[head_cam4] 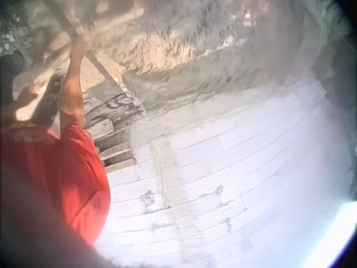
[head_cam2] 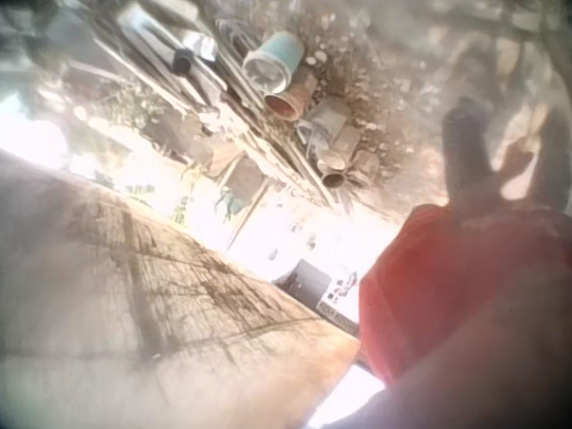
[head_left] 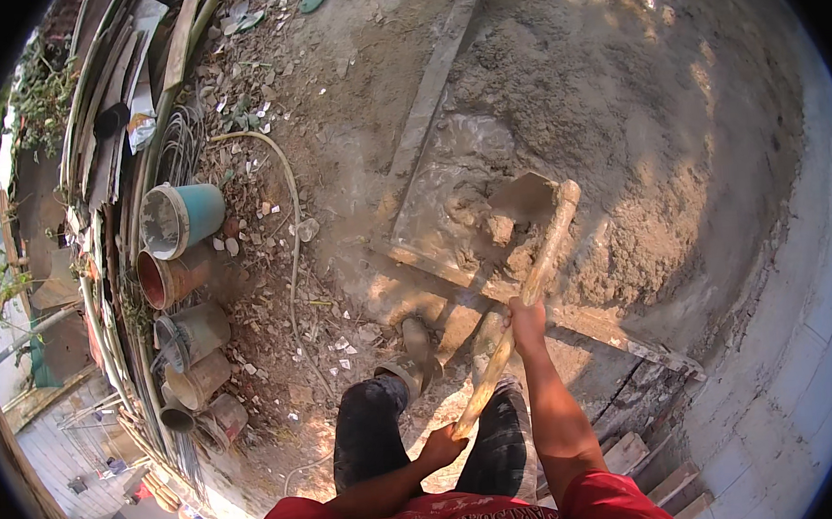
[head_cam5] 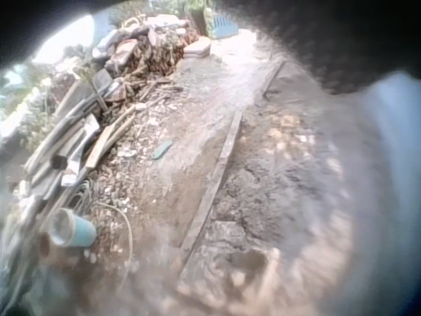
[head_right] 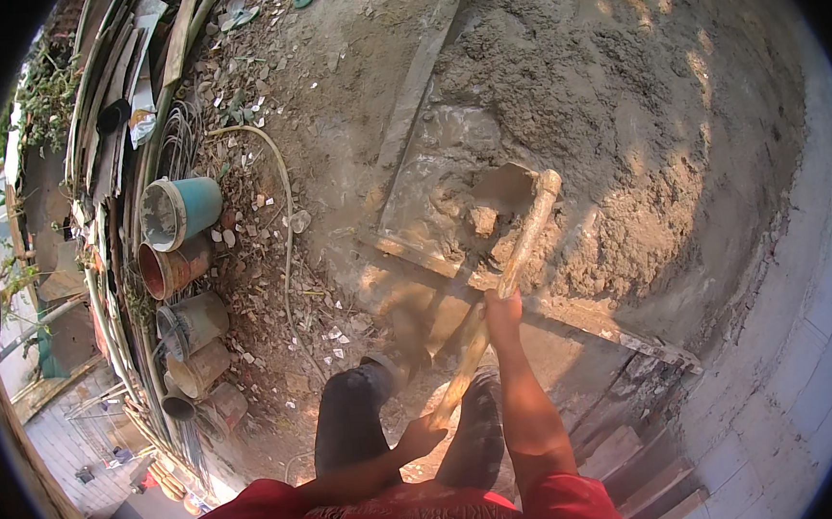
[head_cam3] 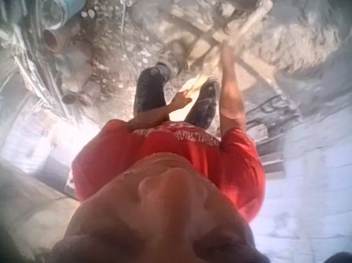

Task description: The person mixes concrete in a small pit using a hoe, splashes water from a bucket into the mixture, and scoops mixed concrete into several buckets.

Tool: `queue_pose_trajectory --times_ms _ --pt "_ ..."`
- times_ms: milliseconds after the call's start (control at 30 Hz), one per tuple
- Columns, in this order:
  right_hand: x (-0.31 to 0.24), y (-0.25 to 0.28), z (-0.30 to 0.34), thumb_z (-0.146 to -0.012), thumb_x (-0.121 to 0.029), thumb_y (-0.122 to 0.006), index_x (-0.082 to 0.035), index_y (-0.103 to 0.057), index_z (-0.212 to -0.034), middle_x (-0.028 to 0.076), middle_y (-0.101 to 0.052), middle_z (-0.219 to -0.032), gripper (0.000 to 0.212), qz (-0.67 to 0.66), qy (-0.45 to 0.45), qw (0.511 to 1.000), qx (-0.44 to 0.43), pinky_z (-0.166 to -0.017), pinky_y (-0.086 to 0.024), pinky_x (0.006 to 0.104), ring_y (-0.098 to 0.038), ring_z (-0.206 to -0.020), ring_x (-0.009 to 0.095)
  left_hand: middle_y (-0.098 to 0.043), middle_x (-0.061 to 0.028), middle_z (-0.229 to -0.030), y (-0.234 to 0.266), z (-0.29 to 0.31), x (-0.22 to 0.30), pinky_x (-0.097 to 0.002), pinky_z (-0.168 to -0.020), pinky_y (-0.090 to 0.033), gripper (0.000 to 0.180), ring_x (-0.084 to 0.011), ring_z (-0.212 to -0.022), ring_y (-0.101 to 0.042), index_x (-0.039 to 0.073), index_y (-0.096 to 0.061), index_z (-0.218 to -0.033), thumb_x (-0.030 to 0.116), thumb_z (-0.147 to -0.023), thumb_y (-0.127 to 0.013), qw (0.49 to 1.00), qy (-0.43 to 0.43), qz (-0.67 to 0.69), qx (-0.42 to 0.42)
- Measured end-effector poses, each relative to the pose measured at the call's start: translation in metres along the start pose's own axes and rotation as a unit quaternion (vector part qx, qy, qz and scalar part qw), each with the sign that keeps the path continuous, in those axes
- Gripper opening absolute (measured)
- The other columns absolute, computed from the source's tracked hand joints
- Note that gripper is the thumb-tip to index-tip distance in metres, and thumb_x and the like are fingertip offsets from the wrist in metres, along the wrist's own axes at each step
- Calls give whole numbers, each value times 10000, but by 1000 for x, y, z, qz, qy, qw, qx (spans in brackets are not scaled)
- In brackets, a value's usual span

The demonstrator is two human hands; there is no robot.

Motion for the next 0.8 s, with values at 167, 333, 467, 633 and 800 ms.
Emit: queue_pose_trajectory --times_ms 167,333,467,633,800 --pt "-57 -2 34 -887 -67 -562 -89 -410 -1086 38 -468 -665 251 -68 42 994 71 -386 -428 317 -476 -438 154 -682 -248 -995 66 7 17 -462 -830 -522 416 -406 -950 -666 57 -637 -1158 310 -831 -685 980 -141 -132 39" --pt "-154 -48 54 -901 -67 -570 -67 -412 -1104 44 -475 -659 257 -161 66 976 128 -403 -433 308 -488 -460 148 -692 -234 -990 170 -19 63 -443 -824 -537 453 -393 -941 -674 62 -634 -1188 324 -825 -707 968 -158 -196 -2" --pt "-231 -120 49 -917 -93 -587 -62 -431 -1080 35 -469 -647 227 -173 160 957 172 -392 -423 291 -477 -457 131 -699 -228 -989 257 -46 123 -435 -819 -538 449 -381 -936 -683 72 -642 -1204 303 -825 -714 969 -179 -165 -35" --pt "-271 -172 -52 -928 -135 -589 4 -445 -1095 50 -531 -661 260 -56 201 952 224 -427 -459 310 -531 -470 150 -707 -194 -930 329 -147 180 -397 -771 -524 402 -306 -852 -690 41 -649 -1178 220 -823 -712 970 -222 -89 -41" --pt "-172 -166 -216 -901 -176 -612 51 -441 -1114 109 -588 -634 355 72 52 968 235 -493 -517 361 -591 -461 214 -633 -105 -677 333 -190 193 -357 -519 -474 314 -195 -528 -595 -37 -625 -1000 191 -807 -723 990 -104 -28 -90"
Point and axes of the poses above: each hand's wrist, its own z-axis away from the middle knuckle, its own y-axis out of the back of the hand, x = y × z, the point moved 4 cm from there along -z, towards the middle knuckle
